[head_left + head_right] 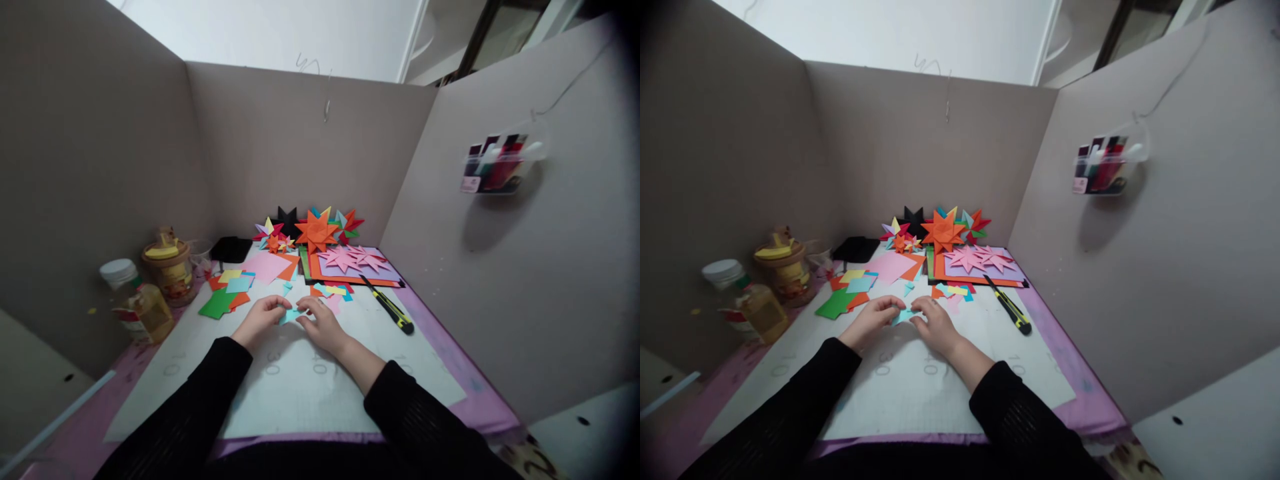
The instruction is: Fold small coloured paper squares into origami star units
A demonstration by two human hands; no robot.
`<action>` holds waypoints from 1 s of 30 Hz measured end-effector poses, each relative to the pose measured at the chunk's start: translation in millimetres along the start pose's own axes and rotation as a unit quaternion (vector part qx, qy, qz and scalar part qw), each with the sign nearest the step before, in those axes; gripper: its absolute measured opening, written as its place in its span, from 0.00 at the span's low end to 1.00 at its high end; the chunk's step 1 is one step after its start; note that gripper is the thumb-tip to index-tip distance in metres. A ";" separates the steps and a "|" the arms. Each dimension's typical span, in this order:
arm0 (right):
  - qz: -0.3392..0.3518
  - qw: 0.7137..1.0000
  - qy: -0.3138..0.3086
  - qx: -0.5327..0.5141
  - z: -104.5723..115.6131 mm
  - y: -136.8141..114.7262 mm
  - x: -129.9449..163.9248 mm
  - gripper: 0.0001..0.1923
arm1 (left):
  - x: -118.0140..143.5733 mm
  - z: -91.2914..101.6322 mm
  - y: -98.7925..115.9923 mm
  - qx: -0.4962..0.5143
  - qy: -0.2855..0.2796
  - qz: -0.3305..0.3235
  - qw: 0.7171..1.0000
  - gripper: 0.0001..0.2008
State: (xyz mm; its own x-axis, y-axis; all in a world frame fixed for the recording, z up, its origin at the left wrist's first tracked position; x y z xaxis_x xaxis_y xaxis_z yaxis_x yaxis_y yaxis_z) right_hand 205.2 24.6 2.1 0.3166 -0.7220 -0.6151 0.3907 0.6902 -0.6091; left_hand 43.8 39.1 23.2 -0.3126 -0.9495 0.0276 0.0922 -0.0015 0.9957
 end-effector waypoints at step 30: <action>-0.204 0.935 0.000 -0.291 -3.7 11.3 -3.2 0.06 | 5.0 -6.7 8.3 -0.162 -0.011 -0.119 0.980 0.18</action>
State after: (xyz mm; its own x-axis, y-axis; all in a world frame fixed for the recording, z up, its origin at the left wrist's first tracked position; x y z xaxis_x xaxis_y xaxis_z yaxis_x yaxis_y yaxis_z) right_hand 205.4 34.9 -4.6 0.2433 -0.9311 -0.2718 -0.0578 0.2659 -0.9623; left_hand 49.3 32.2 31.0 -0.3806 -0.9038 -0.1958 0.3085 -0.3237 0.8944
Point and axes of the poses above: each hand's wrist, its own x-axis away from the middle knuckle, its own z-axis out of the back of the hand, y = z × x, the point moved 3 cm from there along -x, towards the middle knuckle, and after that the axes turned 2 degrees about -y, right-handed, at the moved point
